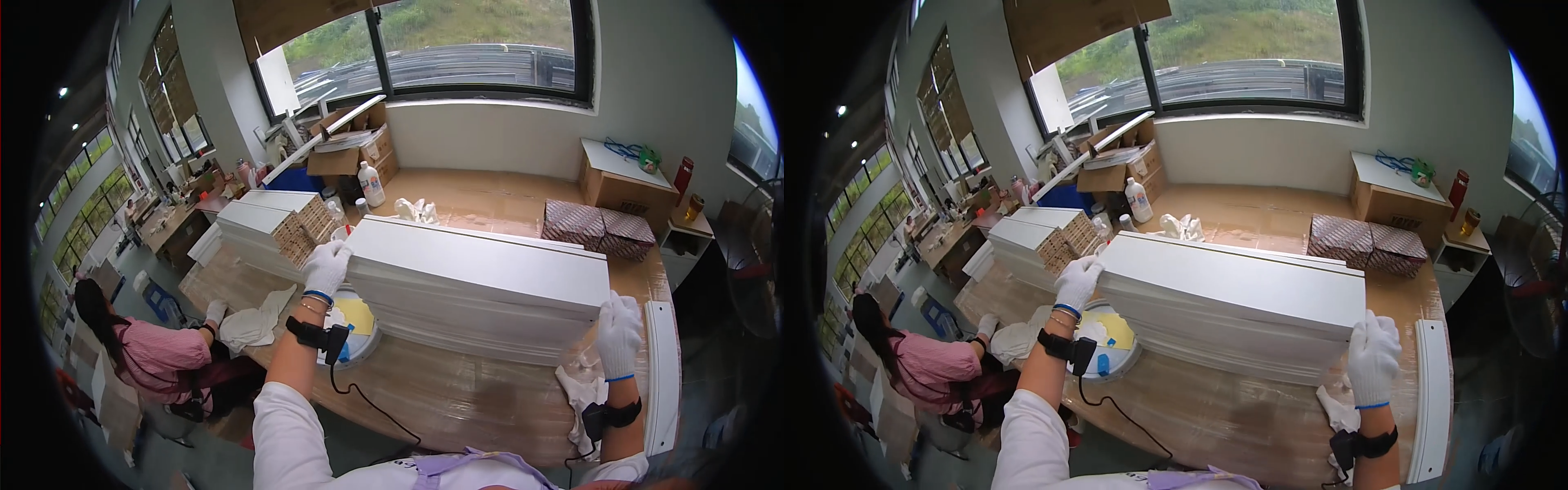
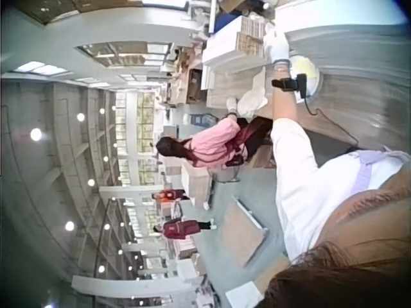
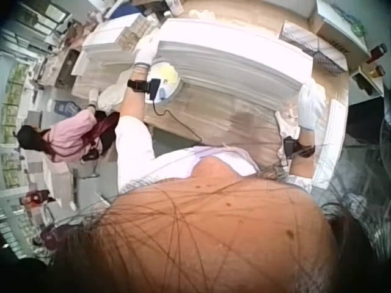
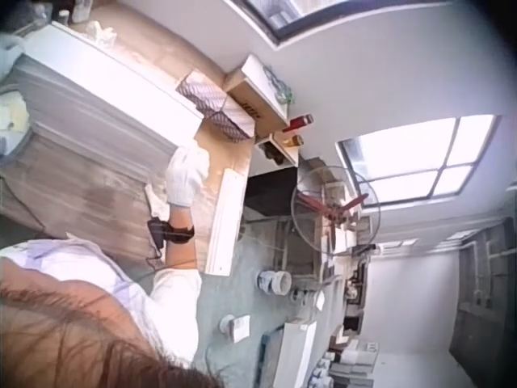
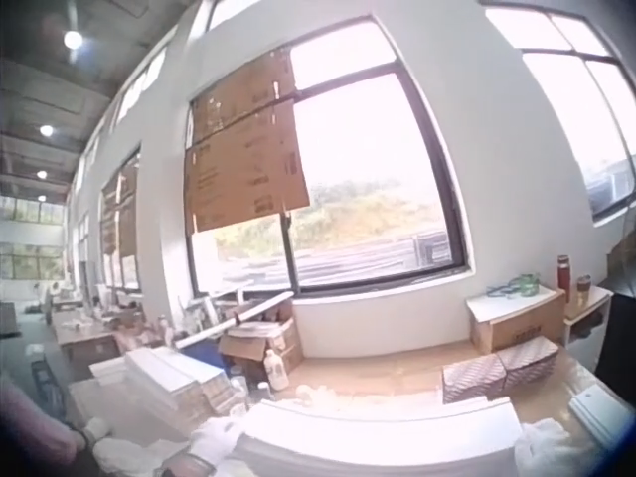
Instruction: Applying finish or adhesive to white furniture panels using a sponge applicator and cleaning them with a cloth.
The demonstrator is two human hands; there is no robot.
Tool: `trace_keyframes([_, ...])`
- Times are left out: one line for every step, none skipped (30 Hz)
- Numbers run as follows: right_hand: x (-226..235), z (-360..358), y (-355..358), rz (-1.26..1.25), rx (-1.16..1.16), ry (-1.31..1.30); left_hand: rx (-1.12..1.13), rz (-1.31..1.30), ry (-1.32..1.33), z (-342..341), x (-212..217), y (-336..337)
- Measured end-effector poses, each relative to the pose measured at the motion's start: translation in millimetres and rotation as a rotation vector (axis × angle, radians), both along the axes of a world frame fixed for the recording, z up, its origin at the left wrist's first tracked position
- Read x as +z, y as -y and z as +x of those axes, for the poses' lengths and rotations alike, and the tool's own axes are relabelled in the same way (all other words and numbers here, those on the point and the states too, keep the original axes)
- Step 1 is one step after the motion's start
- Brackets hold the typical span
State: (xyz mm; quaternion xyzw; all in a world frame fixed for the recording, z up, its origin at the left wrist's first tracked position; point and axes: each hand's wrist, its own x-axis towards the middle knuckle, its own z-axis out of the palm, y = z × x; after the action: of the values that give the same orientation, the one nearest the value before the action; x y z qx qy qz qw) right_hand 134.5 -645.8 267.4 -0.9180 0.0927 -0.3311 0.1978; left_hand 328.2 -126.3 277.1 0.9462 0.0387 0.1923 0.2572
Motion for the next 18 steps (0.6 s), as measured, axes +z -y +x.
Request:
trace_keyframes([11, -5, -9, -0.031, -0.097, -0.096, -0.013, -0.024, -0.017, 1, 3, 5])
trace_keyframes([18, -7, -19, -0.059, -0.175, -0.190, -0.007, -0.042, -0.034, -1, 10, 7])
trace_keyframes([18, -8, -27, -0.113, -0.187, -0.154, -0.003, -0.032, -0.024, 3, 8, -1])
trace_keyframes([10, -7, -32, -0.161, -0.172, -0.108, -0.039, -0.096, 0.028, 13, -5, -23])
trace_keyframes([-4, -10, -25, -0.310, -0.241, -0.162, -0.099, -0.172, 0.054, 26, -10, -27])
trace_keyframes([-19, -13, -15, -0.457, -0.315, -0.209, -0.097, -0.211, 0.132, 33, -12, -22])
trace_keyframes([-20, -18, -10, -0.264, -0.214, -0.029, -0.152, -0.356, 0.086, 33, -7, -12])
trace_keyframes([-31, -19, 8, -0.273, -0.327, -0.262, -0.175, -0.543, -0.032, 26, 5, -6])
trace_keyframes([-5, -20, -15, -0.215, -0.247, -0.220, -0.133, -0.602, -0.048, 26, -2, -18])
trace_keyframes([-36, -11, 17, -0.286, -0.269, -0.188, -0.118, -0.592, -0.067, 33, -13, -34])
trace_keyframes([-22, -8, 0, -0.284, -0.244, -0.185, -0.153, -0.632, -0.129, 33, -15, -39])
trace_keyframes([13, -15, -29, -0.235, -0.225, -0.314, -0.165, -0.721, -0.168, 27, -11, -40])
trace_keyframes([36, -19, -48, -0.192, -0.213, -0.439, -0.185, -0.817, -0.204, 16, -3, -40])
trace_keyframes([6, -3, -6, 0.035, -0.209, -0.396, -0.176, -0.826, -0.195, 3, 6, -43])
trace_keyframes([-9, -2, 16, 0.033, -0.220, -0.391, -0.215, -0.830, -0.184, -7, 16, -38])
trace_keyframes([-22, -3, 35, 0.185, -0.111, -0.255, -0.255, -0.837, -0.179, -16, 23, -33])
trace_keyframes([-30, -8, 44, 0.332, -0.010, -0.120, -0.381, -0.977, -0.160, -27, 31, -32])
trace_keyframes([-28, -12, 37, 0.466, 0.032, -0.104, -0.513, -1.119, -0.153, -36, 37, -35])
